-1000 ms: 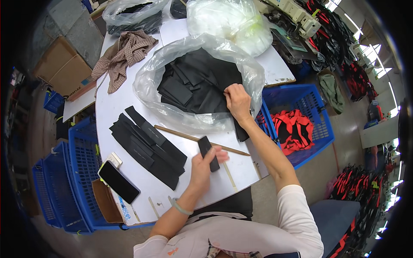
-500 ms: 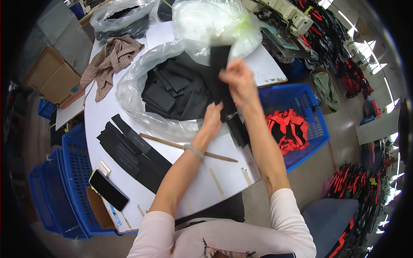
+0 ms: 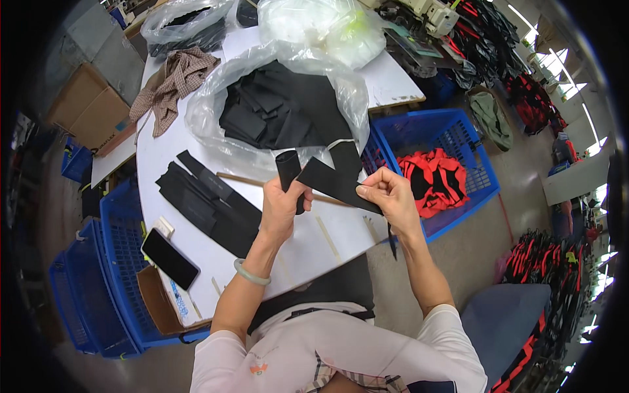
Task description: Assembling black strap components by sliding them onto a wooden rod and folding them into place.
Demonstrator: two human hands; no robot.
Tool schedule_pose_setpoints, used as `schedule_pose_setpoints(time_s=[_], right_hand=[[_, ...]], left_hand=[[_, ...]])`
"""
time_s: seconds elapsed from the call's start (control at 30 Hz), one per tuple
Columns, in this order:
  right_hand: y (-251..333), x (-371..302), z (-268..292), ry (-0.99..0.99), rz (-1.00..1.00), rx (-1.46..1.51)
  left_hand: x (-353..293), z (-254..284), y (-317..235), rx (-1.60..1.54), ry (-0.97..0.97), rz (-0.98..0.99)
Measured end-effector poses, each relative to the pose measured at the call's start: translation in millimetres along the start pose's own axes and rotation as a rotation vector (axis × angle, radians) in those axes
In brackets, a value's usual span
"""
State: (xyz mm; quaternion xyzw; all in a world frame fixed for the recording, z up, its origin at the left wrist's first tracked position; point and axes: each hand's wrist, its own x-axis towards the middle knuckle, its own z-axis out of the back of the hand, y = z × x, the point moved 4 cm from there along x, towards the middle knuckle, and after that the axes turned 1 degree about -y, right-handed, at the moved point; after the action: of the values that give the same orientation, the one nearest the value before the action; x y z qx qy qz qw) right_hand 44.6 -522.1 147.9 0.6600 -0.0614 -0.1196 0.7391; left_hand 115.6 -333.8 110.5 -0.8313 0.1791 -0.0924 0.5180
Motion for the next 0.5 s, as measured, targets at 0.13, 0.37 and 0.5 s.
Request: schedule_pose_setpoints(time_s=[0.13,0.37,0.5], right_hand=[[-6,-30,-1,-0.004,-0.034,-0.003],[-1,-63,-45,0.144,0.473,-0.509],[-6,-69,-64,0.104,0.615,-0.580]], left_hand=[[-32,11,-10,-0.108,-0.151,0.034],[-68,3,15,0.053,-0.147,0.217],[-80,2,22,-0.026,-0.159,0.288]])
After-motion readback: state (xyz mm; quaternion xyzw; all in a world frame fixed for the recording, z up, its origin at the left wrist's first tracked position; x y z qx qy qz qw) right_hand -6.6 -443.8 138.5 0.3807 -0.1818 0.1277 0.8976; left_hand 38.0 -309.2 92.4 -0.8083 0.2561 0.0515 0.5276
